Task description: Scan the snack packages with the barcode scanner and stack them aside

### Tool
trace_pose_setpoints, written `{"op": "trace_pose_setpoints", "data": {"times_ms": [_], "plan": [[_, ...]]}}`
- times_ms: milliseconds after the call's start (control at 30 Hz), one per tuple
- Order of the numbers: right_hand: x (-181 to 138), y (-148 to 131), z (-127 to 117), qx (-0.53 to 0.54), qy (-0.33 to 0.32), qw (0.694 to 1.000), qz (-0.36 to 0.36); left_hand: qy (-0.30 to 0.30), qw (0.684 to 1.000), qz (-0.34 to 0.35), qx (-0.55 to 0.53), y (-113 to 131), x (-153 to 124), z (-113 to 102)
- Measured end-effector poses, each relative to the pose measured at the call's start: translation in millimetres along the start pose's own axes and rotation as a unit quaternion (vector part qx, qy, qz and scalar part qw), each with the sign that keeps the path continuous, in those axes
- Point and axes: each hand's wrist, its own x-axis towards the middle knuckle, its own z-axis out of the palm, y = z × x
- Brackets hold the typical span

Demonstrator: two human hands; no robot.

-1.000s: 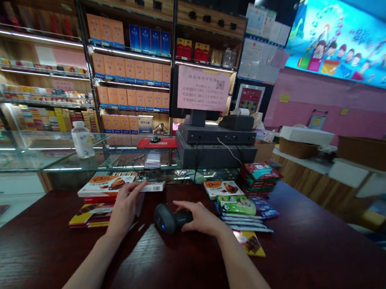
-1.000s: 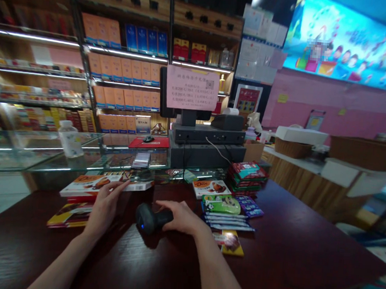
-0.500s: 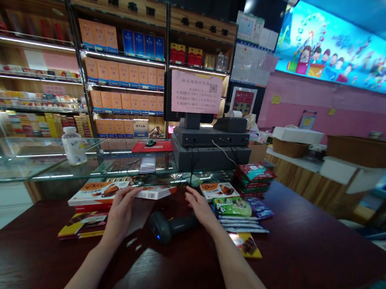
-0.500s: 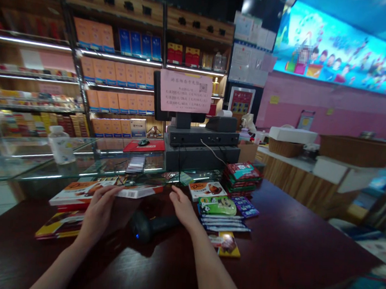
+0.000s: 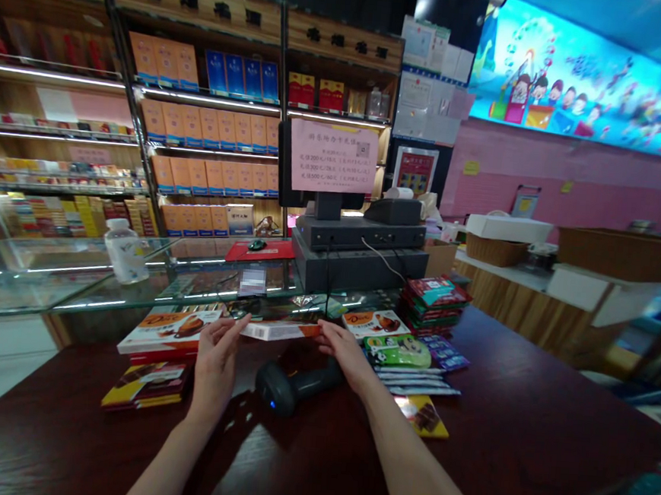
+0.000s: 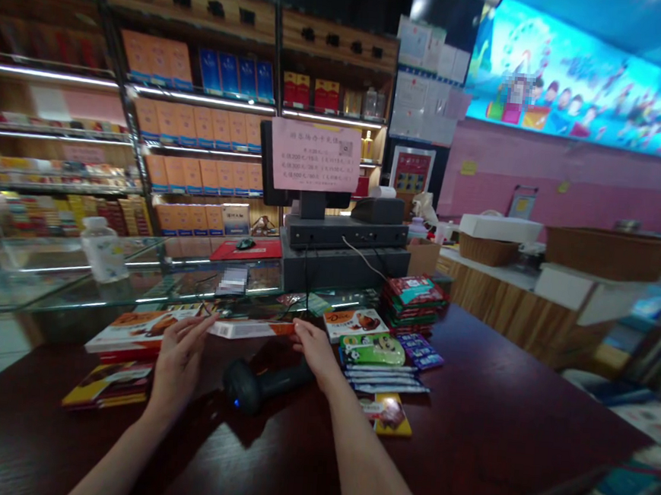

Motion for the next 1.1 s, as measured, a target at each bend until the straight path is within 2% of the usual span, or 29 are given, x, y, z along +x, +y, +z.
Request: {"op": "trace_pose_setpoints", "data": {"times_ms": [200, 433, 600, 767, 933, 1100], "plan": [[-3.4, -4.7, 3.8, 0.025, 0.017, 0.999, -0.027, -0.037, 0.997, -0.058, -0.039, -6.9, -1.4, 5.6], [-6.2, -6.8, 6.9, -0.026, 0.038, 0.996, -0.077, -0.065, 0.986, -0.137, -0.071, -0.1, 0.5, 1.3], [-8.2, -7.1, 9.6, -0.031, 0.038, 0.995, -0.086, -0.07, 0.989, -0.121, -0.047, 2.8, 4.4, -4.4], [-6.9, -5.1, 10.7, -0.035, 0.037, 0.995, -0.09, -0.089, 0.989, -0.107, -0.053, -6.1, 5.3, -3.5], [-6.3, -8.4, 11.5, -0.123, 0.05, 0.982, -0.131, -0.102, 0.989, -0.097, -0.044, -17.8, 7.1, -6.7], [-10.9, -21.8, 23.3, -0.192, 0.039, 0.969, -0.153, -0.1, 0.992, -0.075, -0.014, -28.0, 13.9, -22.8]]}}
